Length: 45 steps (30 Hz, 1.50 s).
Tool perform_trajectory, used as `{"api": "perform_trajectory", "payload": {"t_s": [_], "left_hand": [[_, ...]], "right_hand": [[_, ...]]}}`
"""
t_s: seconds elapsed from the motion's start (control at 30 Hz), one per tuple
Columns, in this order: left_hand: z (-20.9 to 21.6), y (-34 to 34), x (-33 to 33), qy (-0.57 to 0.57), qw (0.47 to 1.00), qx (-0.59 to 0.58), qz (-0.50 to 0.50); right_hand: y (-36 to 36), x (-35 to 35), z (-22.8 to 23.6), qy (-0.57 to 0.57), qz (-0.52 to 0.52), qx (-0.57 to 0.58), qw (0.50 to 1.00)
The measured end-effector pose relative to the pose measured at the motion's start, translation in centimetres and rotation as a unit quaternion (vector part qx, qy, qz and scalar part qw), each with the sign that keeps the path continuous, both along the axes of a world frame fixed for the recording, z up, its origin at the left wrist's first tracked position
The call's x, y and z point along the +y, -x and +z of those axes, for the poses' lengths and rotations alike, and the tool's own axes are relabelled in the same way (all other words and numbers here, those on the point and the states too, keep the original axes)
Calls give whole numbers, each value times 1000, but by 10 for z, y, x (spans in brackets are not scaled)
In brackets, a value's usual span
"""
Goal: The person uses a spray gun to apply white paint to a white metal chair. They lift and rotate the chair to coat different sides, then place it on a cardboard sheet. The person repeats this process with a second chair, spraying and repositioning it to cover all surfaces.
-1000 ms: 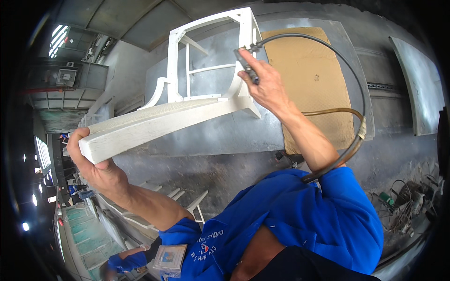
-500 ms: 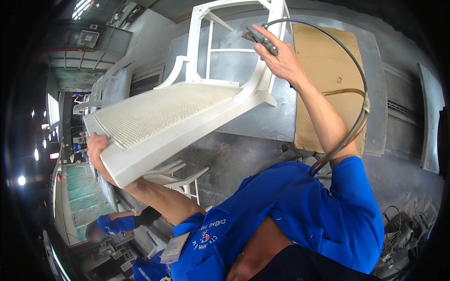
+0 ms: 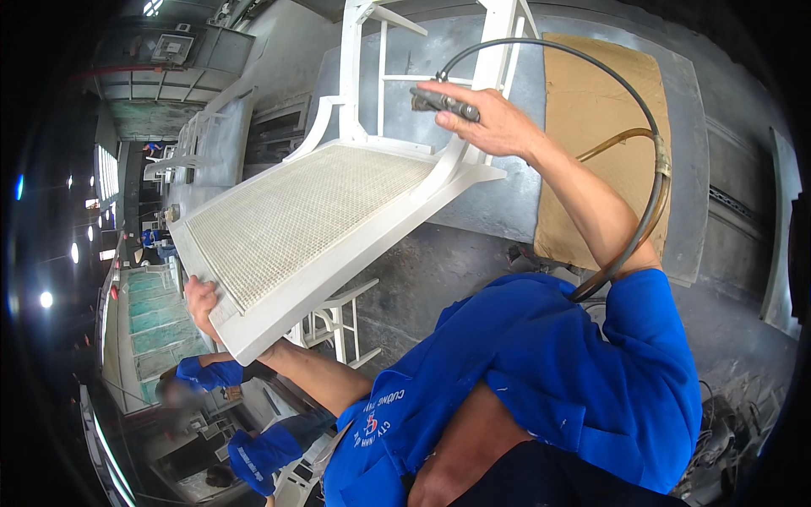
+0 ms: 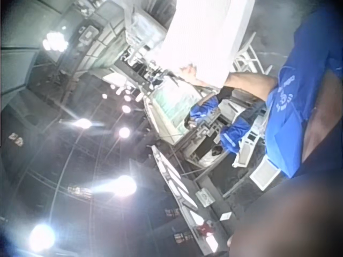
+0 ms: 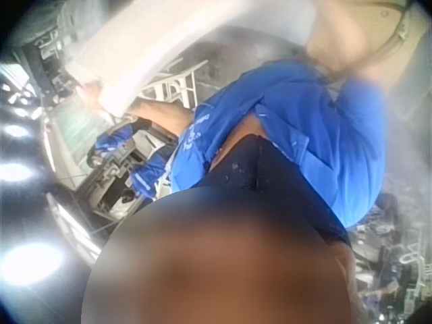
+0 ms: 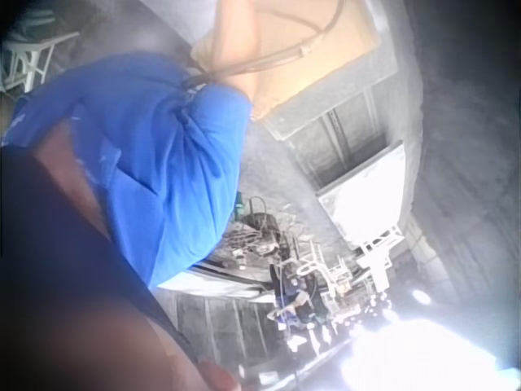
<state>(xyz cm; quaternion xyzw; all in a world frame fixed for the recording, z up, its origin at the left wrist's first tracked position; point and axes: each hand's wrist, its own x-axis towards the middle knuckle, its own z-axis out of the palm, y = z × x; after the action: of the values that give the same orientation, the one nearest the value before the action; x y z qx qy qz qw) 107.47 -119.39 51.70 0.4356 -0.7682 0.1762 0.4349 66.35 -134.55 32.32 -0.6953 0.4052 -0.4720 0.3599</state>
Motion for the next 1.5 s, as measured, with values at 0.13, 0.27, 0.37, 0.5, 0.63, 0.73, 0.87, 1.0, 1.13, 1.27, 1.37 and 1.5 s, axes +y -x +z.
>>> {"api": "perform_trajectory", "payload": {"t_s": [0.13, 0.27, 0.37, 0.5, 0.63, 0.73, 0.87, 1.0, 1.13, 1.27, 1.37, 1.5], "left_hand": [[3, 4, 6, 4, 1000, -5, -10], [6, 9, 12, 0, 1000, -1, 3], [8, 11, 16, -5, 1000, -2, 0], [10, 10, 21, -10, 1000, -1, -7], [7, 7, 24, 7, 1000, -18, 3], [5, 7, 26, 11, 1000, -20, -20], [5, 10, 33, 9, 1000, -8, 23], [13, 1, 40, 10, 994, -80, 78], [25, -17, 35, -32, 985, -123, 120], [28, -30, 20, -56, 984, -107, 129], [24, -34, 12, -43, 984, -107, 135], [15, -53, 11, -46, 990, -60, 121]], "right_hand": [[10, 16, -1, -38, 53, -2, 998], [16, 9, 4, -120, 46, -29, 991], [23, -1, 14, -136, -7, -53, 989], [37, -19, 31, -152, -64, -66, 984], [43, -39, 43, -91, -121, -94, 984], [48, -50, 51, -80, -132, -122, 980], [52, -49, 54, -108, -117, -104, 982], [56, -28, 51, -144, -65, -71, 985], [61, -4, 47, -214, 23, -68, 974], [63, 14, 42, -239, 68, -79, 966], [60, 15, 41, -233, 66, -57, 969], [60, 6, 45, -231, 17, -75, 970]]}}
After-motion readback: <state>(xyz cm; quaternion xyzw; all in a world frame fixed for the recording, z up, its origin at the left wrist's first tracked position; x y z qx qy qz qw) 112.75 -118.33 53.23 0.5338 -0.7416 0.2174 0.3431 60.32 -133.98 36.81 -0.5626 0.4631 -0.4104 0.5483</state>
